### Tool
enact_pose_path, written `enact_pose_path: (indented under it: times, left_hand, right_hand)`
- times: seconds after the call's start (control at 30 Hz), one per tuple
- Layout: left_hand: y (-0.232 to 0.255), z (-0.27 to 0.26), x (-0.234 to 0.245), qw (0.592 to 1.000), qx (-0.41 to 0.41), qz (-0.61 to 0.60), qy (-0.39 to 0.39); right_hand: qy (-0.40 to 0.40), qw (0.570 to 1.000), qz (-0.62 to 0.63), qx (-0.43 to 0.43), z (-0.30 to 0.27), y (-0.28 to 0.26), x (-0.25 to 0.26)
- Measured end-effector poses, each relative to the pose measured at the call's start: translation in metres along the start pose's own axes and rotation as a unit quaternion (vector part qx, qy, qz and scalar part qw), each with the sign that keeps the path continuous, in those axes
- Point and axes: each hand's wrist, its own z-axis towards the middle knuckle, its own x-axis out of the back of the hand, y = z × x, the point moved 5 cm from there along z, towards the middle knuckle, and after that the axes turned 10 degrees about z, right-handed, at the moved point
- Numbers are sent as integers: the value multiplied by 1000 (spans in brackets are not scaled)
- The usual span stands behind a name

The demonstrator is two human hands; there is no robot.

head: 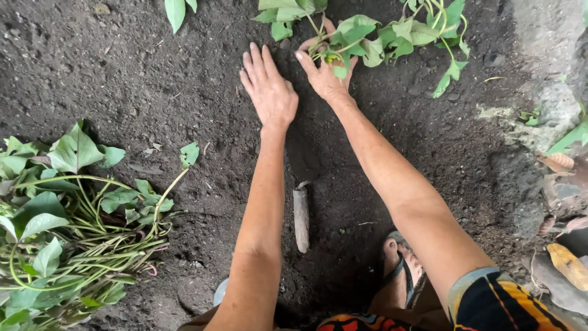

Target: Planting sweet potato vine cuttings into the ground using a hand trowel.

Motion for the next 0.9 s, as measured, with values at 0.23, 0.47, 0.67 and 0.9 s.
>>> enact_pose_path:
  times: [0.23, 0.47, 0.67, 0.9]
  left_hand:
    - [13, 13, -49, 998, -38, -43, -28]
    - [21, -12, -9, 973, -144, -46, -172]
    - [40, -21, -12, 946, -159, 206, -194]
    - [38, -21, -21, 941, -160, 259, -147]
  right_hand:
    - [-50, 998, 43, 11, 0, 26, -9]
    - [-381, 861, -117, -315, -17, -25, 37]
    - [-276, 942, -172, 85, -13, 56, 12]
    - [-221, 956, -187, 57, -21, 107, -4]
